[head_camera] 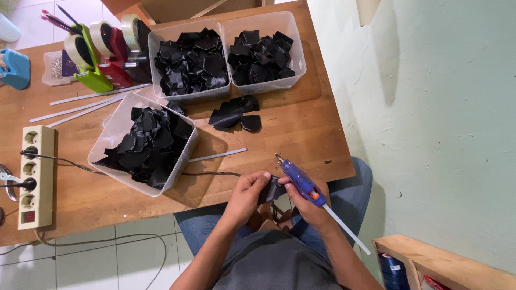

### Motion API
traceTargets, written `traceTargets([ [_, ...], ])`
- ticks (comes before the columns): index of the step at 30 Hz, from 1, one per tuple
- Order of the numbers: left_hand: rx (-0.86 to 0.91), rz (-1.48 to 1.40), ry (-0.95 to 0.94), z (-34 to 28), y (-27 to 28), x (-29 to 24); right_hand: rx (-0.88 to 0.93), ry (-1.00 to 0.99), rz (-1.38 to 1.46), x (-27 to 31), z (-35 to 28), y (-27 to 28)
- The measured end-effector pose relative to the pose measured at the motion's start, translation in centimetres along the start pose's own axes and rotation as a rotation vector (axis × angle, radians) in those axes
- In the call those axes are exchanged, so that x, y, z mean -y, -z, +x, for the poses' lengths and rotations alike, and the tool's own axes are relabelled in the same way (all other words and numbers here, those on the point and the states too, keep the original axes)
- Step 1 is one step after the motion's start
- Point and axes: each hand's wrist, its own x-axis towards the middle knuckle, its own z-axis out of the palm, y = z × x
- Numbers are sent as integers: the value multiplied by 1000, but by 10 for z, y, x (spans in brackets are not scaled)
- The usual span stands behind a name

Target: The person sits at a wooden table and uses a hot glue gun to apply glue to small black material pieces. They pick up pieces from plastic bins, apply glue, and place them on the table, repeating the process.

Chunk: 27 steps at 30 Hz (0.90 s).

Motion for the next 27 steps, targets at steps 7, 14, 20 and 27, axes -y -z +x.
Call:
traceTargets([
  [7,-3,-139,63,-9,-11,-18,-33,21,35,-3,0,-3],
  [14,-29,4,-57,-3,-9,-11,55,-57,136,-21,-4,7],
  [20,-102,74,-87,-3,-10,-6,17,-64,100,-18,-3,-2],
  [27,73,115,-200,-1,-3,12,-104,-319,-37,-36,-8,1],
])
